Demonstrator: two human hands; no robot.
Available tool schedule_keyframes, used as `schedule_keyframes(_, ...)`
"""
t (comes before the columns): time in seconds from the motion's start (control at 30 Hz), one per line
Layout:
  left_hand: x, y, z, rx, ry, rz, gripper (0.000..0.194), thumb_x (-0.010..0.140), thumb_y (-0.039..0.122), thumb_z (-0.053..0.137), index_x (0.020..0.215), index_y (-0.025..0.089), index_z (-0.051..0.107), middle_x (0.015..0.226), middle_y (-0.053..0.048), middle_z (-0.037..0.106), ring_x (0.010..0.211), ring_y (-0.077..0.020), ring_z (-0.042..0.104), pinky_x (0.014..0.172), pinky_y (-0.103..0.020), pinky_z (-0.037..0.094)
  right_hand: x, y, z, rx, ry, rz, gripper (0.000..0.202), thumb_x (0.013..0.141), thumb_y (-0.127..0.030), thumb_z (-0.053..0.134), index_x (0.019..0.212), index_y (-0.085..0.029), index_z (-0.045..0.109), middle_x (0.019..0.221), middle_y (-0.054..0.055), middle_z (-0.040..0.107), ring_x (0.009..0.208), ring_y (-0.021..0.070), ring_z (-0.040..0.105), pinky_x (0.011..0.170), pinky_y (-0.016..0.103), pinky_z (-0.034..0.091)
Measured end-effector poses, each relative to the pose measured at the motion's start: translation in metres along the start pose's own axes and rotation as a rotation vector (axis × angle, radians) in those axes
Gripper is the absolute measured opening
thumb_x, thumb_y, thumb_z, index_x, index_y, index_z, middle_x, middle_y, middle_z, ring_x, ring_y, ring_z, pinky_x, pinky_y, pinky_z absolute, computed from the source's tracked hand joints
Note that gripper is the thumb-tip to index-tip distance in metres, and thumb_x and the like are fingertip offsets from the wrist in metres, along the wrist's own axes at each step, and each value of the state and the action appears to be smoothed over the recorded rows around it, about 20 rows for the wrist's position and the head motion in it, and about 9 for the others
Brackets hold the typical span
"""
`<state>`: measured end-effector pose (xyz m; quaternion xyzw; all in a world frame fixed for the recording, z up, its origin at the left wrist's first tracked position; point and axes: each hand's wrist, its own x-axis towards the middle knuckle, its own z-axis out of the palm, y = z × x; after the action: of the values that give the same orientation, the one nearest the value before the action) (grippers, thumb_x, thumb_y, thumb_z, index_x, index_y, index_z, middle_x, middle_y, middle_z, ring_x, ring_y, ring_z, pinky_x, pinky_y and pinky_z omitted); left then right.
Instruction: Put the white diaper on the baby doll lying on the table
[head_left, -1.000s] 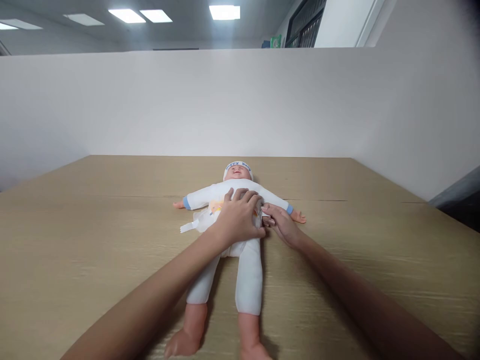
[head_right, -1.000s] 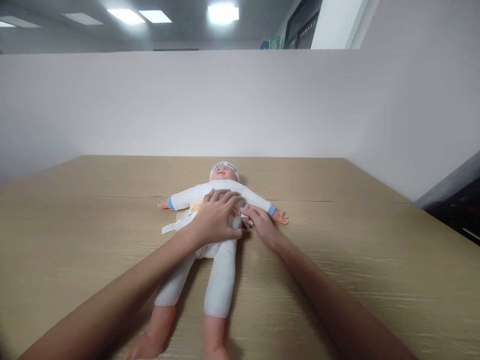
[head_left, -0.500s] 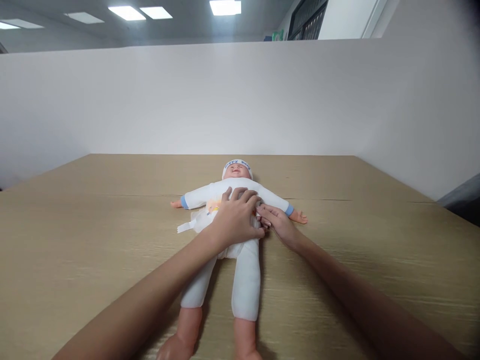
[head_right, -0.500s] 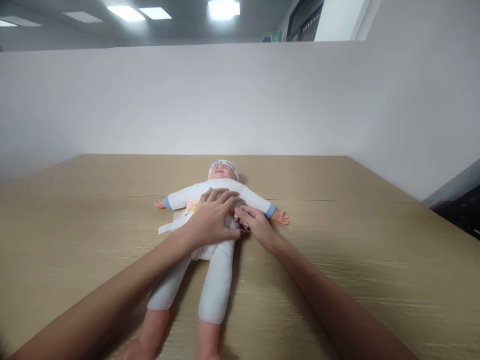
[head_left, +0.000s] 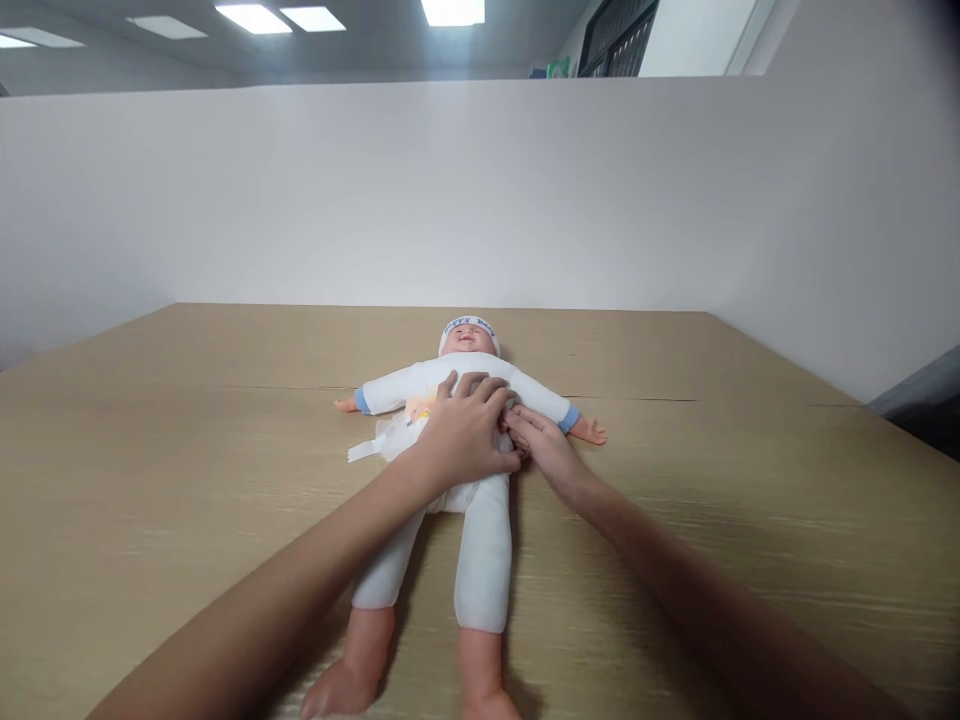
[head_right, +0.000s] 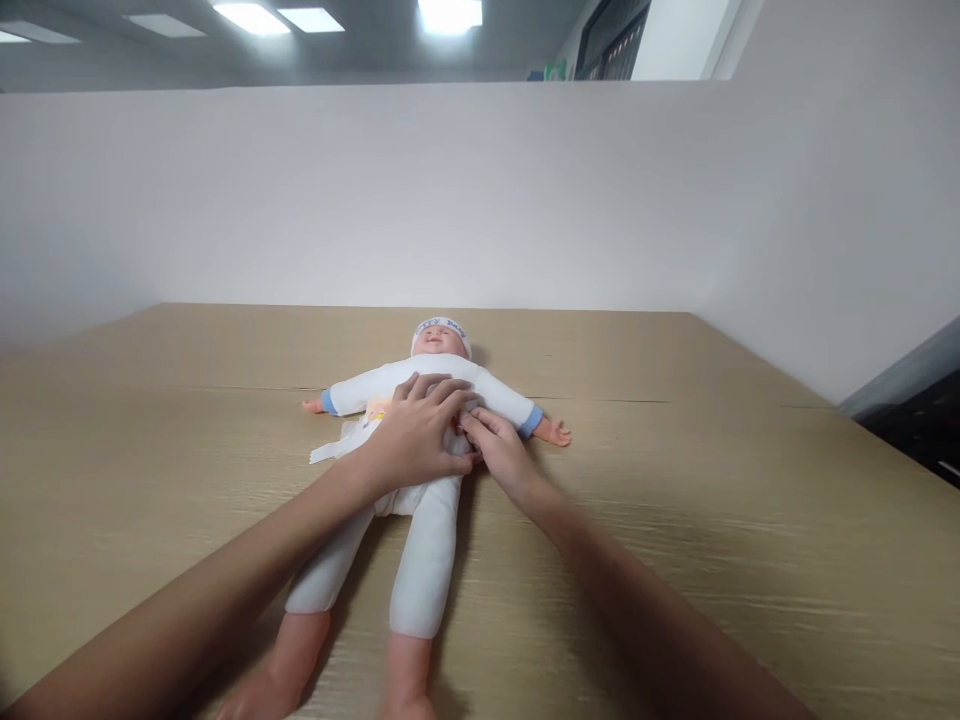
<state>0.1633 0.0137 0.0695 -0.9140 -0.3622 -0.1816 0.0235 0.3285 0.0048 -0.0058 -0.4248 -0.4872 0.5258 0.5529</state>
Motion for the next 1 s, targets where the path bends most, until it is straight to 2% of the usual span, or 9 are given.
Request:
schedule_keyframes(0.17, 0.0, -0.001, 0.0, 0.002, -0.011, -0.007, 0.066, 0.083, 0.05, 0.077, 0.141, 0.024, 0.064, 0.153, -0.01, 0.064, 0.144, -0.0399, 0.05, 0.126, -0.065, 0.033, -0.003, -0.001, 0.008, 0.022, 0.066, -0.008, 0.053, 0.075, -0.069, 0.084, 0.076, -0.022, 0.059, 0.075, -0.001, 0.056, 0.07, 0.0152, 0.05, 0.061, 0.028, 0.043)
schedule_keyframes(0.33, 0.0, -0.001, -0.001, -0.008, -0.013, -0.006, 0.067, 0.081, 0.049, 0.078, 0.142, 0.024, 0.063, 0.152, -0.009, 0.065, 0.145, -0.0395, 0.049, 0.126, -0.065, 0.033, -0.01, 0.003, 0.012, 0.036, 0.092, -0.049, 0.044, 0.081, -0.063, 0.081, 0.094, -0.023, 0.068, 0.088, 0.002, 0.067, 0.085, 0.0206, 0.062, 0.07, 0.031, 0.052)
schedule_keyframes(0.4, -0.001, -0.001, -0.001, -0.005, -0.01, -0.006, 0.066, 0.08, 0.046, 0.078, 0.141, 0.025, 0.064, 0.151, -0.009, 0.065, 0.144, -0.0392, 0.05, 0.126, -0.064, 0.033, -0.012, 0.005, 0.012, -0.03, 0.104, -0.132, 0.037, 0.088, -0.058, 0.077, 0.102, -0.024, 0.068, 0.088, 0.002, 0.067, 0.087, 0.0214, 0.063, 0.073, 0.032, 0.053)
schedule_keyframes(0.5, -0.001, -0.001, -0.001, -0.007, 0.006, -0.009, 0.063, 0.081, 0.047, 0.078, 0.138, 0.025, 0.064, 0.151, -0.009, 0.066, 0.142, -0.0389, 0.052, 0.126, -0.064, 0.034, -0.015, 0.006, 0.005, -0.303, 0.127, -0.338, 0.023, 0.098, -0.047, 0.07, 0.106, -0.025, 0.069, 0.092, 0.003, 0.067, 0.086, 0.0212, 0.063, 0.079, 0.036, 0.054)
schedule_keyframes(0.57, -0.001, -0.002, 0.0, -0.015, 0.012, -0.01, 0.062, 0.082, 0.049, 0.077, 0.138, 0.025, 0.063, 0.15, -0.009, 0.066, 0.141, -0.0388, 0.053, 0.125, -0.063, 0.034, -0.015, 0.004, -0.001, -0.488, 0.141, -0.469, 0.017, 0.101, -0.04, 0.067, 0.106, -0.025, 0.07, 0.099, 0.005, 0.068, 0.087, 0.0214, 0.062, 0.083, 0.038, 0.054)
schedule_keyframes(0.63, -0.001, -0.002, -0.001, -0.019, 0.01, -0.009, 0.064, 0.081, 0.049, 0.078, 0.138, 0.024, 0.063, 0.151, -0.009, 0.066, 0.141, -0.0388, 0.052, 0.125, -0.063, 0.035, -0.014, 0.002, -0.006, -0.572, 0.147, -0.55, 0.014, 0.101, -0.037, 0.067, 0.108, -0.025, 0.07, 0.106, 0.006, 0.069, 0.092, 0.022, 0.063, 0.086, 0.04, 0.055)
schedule_keyframes(0.87, -0.001, -0.003, -0.002, -0.042, -0.001, -0.017, 0.062, 0.08, 0.043, 0.078, 0.136, 0.024, 0.062, 0.15, -0.009, 0.066, 0.141, -0.0389, 0.052, 0.127, -0.064, 0.033, -0.012, 0.004, -0.01, -0.507, 0.106, -0.513, 0.025, 0.101, -0.041, 0.07, 0.122, -0.027, 0.069, 0.123, 0.008, 0.07, 0.109, 0.0242, 0.068, 0.098, 0.042, 0.059)
schedule_keyframes(1.0, -0.001, -0.004, 0.0, -0.052, 0.006, -0.012, 0.062, 0.08, 0.044, 0.077, 0.136, 0.024, 0.062, 0.149, -0.01, 0.067, 0.142, -0.0388, 0.052, 0.128, -0.064, 0.031, -0.009, 0.005, -0.007, -0.401, 0.113, -0.424, 0.029, 0.098, -0.047, 0.076, 0.118, -0.027, 0.071, 0.122, 0.007, 0.07, 0.105, 0.0228, 0.069, 0.098, 0.041, 0.059)
